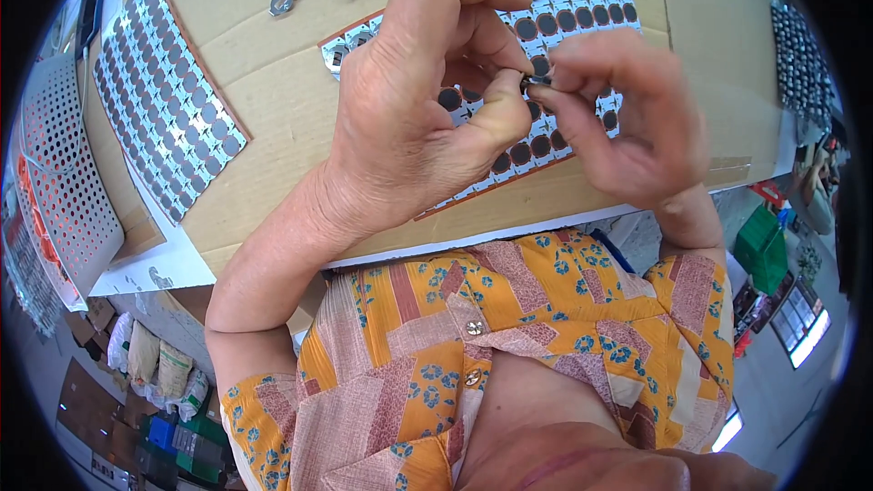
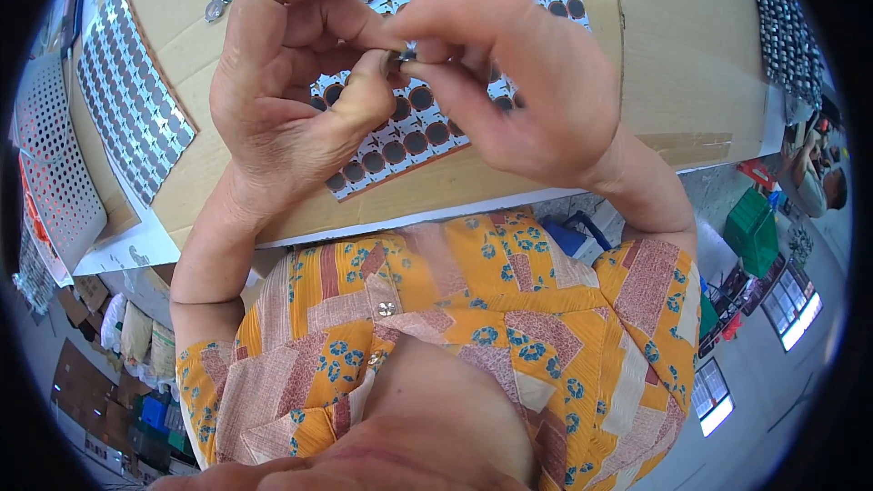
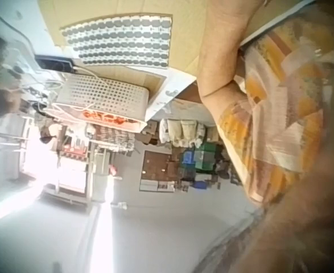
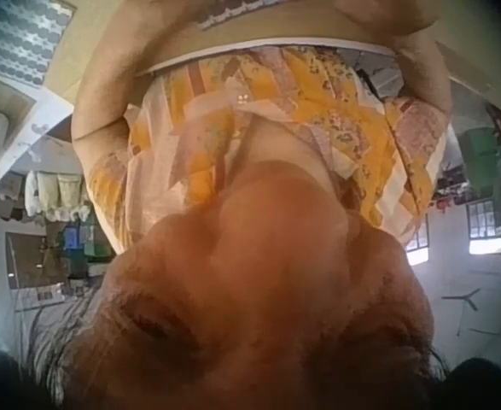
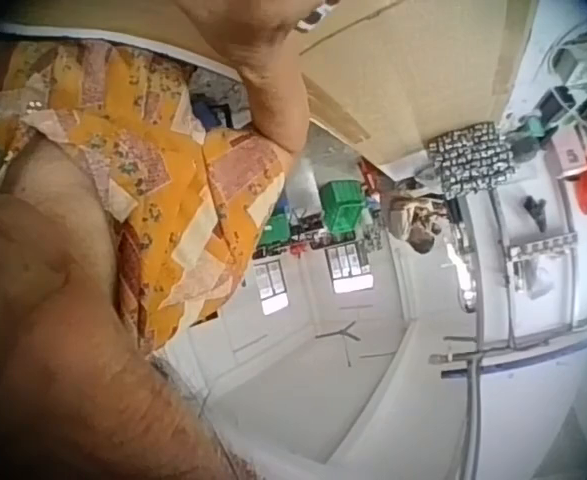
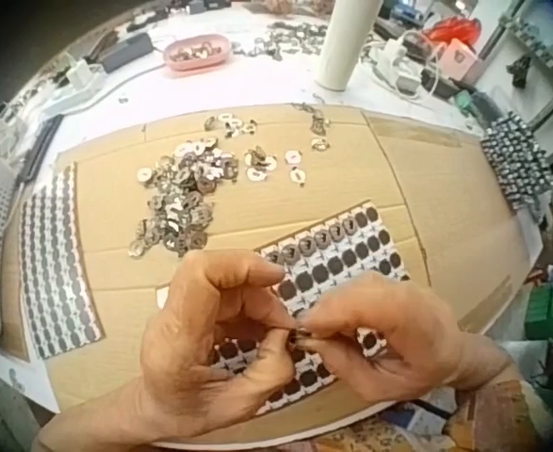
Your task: The person assembles small metal components onto a mounting strip by hand at a workstation.
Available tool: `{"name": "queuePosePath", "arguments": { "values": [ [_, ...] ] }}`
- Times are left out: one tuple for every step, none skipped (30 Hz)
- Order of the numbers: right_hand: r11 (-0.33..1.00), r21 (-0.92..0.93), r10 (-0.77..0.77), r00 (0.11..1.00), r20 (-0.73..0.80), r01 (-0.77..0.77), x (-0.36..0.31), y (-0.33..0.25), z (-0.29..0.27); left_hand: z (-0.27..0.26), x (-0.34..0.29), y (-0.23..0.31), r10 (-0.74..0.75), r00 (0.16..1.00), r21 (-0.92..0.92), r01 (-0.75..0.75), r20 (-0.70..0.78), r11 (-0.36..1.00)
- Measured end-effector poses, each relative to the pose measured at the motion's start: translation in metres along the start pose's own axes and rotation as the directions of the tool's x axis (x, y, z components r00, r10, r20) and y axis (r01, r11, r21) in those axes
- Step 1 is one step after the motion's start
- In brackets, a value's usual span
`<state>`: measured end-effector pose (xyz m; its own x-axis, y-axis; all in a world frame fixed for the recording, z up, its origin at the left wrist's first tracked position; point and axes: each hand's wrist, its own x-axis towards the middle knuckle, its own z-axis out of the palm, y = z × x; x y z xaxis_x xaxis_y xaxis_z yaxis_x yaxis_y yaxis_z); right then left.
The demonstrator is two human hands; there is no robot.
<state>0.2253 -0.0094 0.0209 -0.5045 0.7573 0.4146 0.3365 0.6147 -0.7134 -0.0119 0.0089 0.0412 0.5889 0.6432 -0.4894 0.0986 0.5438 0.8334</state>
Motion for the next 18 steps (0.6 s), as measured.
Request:
{"name": "queuePosePath", "arguments": {
  "values": [
    [0.984, 0.116, 0.130, 0.991, 0.029, -0.132, 0.000, -0.003, -0.001, 0.010, 0.015, -0.026, 0.441, 0.879, 0.164, -0.416, -0.180, 0.895],
    [0.985, 0.111, 0.130, 0.991, 0.030, -0.132, 0.003, -0.005, -0.003, 0.016, 0.025, -0.040, 0.794, 0.552, 0.375, -0.701, -0.254, 0.607],
    [0.911, 0.255, 0.314, 0.946, 0.084, -0.325, 0.008, -0.008, -0.004, 0.014, 0.024, -0.041, 0.795, 0.551, 0.375, -0.701, -0.255, 0.607],
    [0.779, 0.378, 0.475, 0.865, 0.164, -0.499, 0.010, -0.008, -0.004, 0.011, 0.021, -0.041, 0.837, 0.524, 0.554, -0.654, -0.159, 0.515],
    [0.780, 0.378, 0.473, 0.865, 0.165, -0.499, 0.010, -0.005, -0.004, 0.009, 0.020, -0.041, 0.859, 0.509, 0.708, -0.588, -0.053, 0.392],
    [0.779, 0.403, 0.450, 0.876, 0.172, -0.480, 0.008, 0.000, -0.004, 0.008, 0.021, -0.043, 0.871, 0.490, 0.717, -0.596, -0.032, 0.362],
    [0.777, 0.429, 0.427, 0.887, 0.177, -0.460, 0.006, 0.004, -0.004, 0.008, 0.021, -0.043, 0.871, 0.490, 0.715, -0.598, -0.031, 0.362],
    [0.778, 0.428, 0.428, 0.886, 0.177, -0.461, 0.005, 0.006, -0.003, 0.007, 0.022, -0.043, 0.870, 0.492, 0.710, -0.599, -0.039, 0.370],
    [0.824, 0.393, 0.380, 0.912, 0.153, -0.409, 0.005, 0.009, -0.002, 0.006, 0.022, -0.043, 0.868, 0.494, 0.706, -0.598, -0.047, 0.379],
    [0.865, 0.356, 0.328, 0.935, 0.131, -0.353, 0.004, 0.011, -0.001, 0.006, 0.022, -0.042, 0.868, 0.495, 0.706, -0.598, -0.047, 0.379],
    [0.865, 0.356, 0.329, 0.935, 0.131, -0.354, 0.005, 0.013, -0.003, 0.005, 0.022, -0.041, 0.814, 0.572, 0.614, -0.610, -0.097, 0.502],
    [0.895, 0.305, 0.296, 0.945, 0.140, -0.325, 0.006, 0.014, -0.005, 0.004, 0.021, -0.040, 0.749, 0.648, 0.509, -0.604, -0.134, 0.614],
    [0.922, 0.253, 0.263, 0.953, 0.151, -0.294, 0.007, 0.015, -0.006, 0.003, 0.021, -0.040, 0.748, 0.649, 0.509, -0.603, -0.134, 0.614],
    [0.921, 0.254, 0.264, 0.953, 0.151, -0.295, 0.008, 0.016, -0.005, 0.002, 0.022, -0.041, 0.743, 0.658, 0.515, -0.598, -0.122, 0.614],
    [0.934, 0.240, 0.241, 0.962, 0.127, -0.265, 0.008, 0.017, -0.002, 0.002, 0.023, -0.041, 0.737, 0.667, 0.518, -0.596, -0.107, 0.614],
    [0.946, 0.224, 0.217, 0.971, 0.103, -0.235, 0.008, 0.018, -0.001, 0.002, 0.023, -0.042, 0.736, 0.669, 0.516, -0.596, -0.104, 0.615],
    [0.945, 0.223, 0.221, 0.970, 0.102, -0.239, 0.010, 0.017, -0.002, 0.002, 0.024, -0.042, 0.724, 0.685, 0.539, -0.582, -0.078, 0.609],
    [0.984, 0.126, 0.110, 0.986, 0.126, -0.126, 0.015, 0.017, -0.003, 0.001, 0.023, -0.042, 0.711, 0.701, 0.567, -0.563, -0.058, 0.601]
  ]
}}
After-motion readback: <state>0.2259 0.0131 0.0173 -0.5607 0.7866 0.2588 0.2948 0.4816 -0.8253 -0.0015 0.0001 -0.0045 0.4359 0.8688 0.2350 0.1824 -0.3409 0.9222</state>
